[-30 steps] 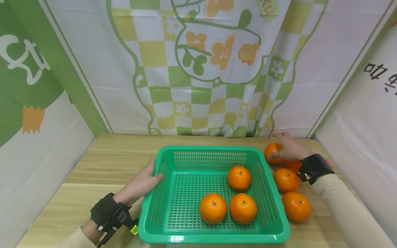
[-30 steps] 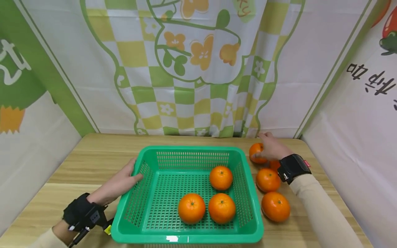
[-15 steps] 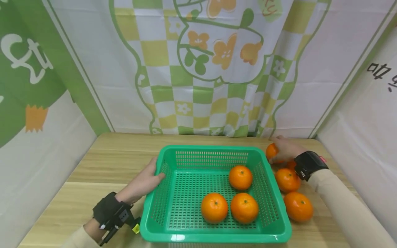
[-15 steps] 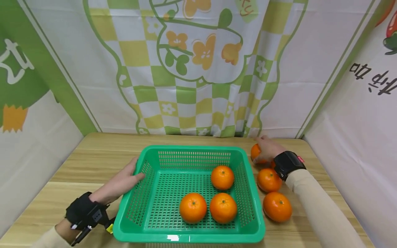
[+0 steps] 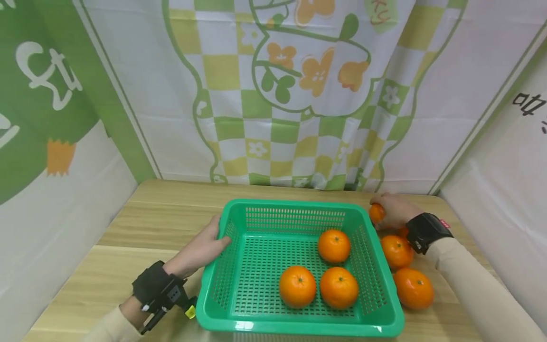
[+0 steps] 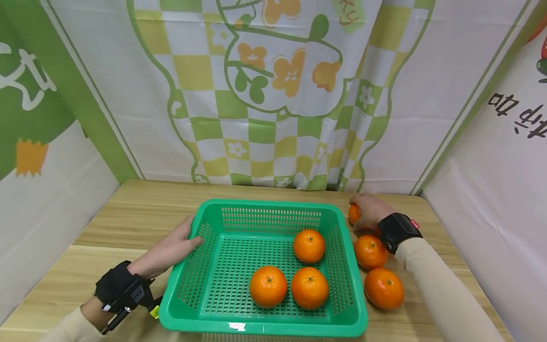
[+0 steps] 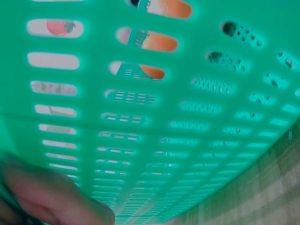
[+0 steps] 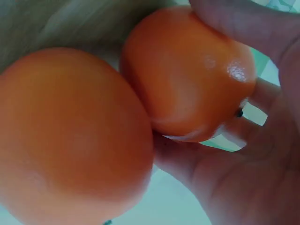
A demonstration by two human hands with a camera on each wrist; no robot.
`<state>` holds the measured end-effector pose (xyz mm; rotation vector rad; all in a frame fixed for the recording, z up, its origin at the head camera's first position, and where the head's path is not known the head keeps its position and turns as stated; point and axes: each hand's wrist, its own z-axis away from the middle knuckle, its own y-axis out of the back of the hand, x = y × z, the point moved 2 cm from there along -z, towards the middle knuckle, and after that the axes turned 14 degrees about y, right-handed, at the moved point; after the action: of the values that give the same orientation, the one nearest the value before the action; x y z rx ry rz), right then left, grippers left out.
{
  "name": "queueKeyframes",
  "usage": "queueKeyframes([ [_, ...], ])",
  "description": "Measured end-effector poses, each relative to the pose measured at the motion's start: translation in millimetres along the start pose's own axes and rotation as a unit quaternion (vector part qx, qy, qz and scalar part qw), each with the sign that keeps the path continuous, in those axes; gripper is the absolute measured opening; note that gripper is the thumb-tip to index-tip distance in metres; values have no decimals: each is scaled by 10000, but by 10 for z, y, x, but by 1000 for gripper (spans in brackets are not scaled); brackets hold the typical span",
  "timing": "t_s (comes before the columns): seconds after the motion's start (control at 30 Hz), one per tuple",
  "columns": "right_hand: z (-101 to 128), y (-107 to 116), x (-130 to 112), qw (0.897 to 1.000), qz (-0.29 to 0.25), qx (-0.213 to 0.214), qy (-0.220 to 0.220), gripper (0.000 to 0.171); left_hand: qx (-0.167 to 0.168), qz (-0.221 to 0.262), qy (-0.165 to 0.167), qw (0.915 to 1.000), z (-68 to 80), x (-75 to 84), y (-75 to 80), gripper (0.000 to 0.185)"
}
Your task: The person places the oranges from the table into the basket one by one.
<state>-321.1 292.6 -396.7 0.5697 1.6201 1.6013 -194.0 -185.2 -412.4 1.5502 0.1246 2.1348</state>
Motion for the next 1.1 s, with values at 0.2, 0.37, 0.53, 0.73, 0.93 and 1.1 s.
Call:
queueKeyframes([
  [0.2, -11, 48, -27, 9999, -20, -110, 27, 74, -5, -27, -26, 10000, 8, -16, -2, 70],
  [0.37, -30, 140, -38, 9999, 65, -38, 133, 76, 4, 3, -27, 10000, 18, -21, -2, 70],
  [0.53, 26, 298, -121, 9982, 204, 252, 513, 71, -56, -21, -71, 10000, 12, -12, 8, 71],
  [0.73, 112, 423, -238, 9970, 223, 407, 613, 68, -76, -13, -88, 9999, -2, -8, 13, 71],
  [0.93, 134, 488, -371, 9977, 173, 489, 447, 69, -38, 27, -9, 10000, -4, -22, 8, 70],
  [1.1, 155, 605, -557, 9949, 297, 855, 451, 68, -5, -29, -54, 10000, -6, -13, 9, 70],
])
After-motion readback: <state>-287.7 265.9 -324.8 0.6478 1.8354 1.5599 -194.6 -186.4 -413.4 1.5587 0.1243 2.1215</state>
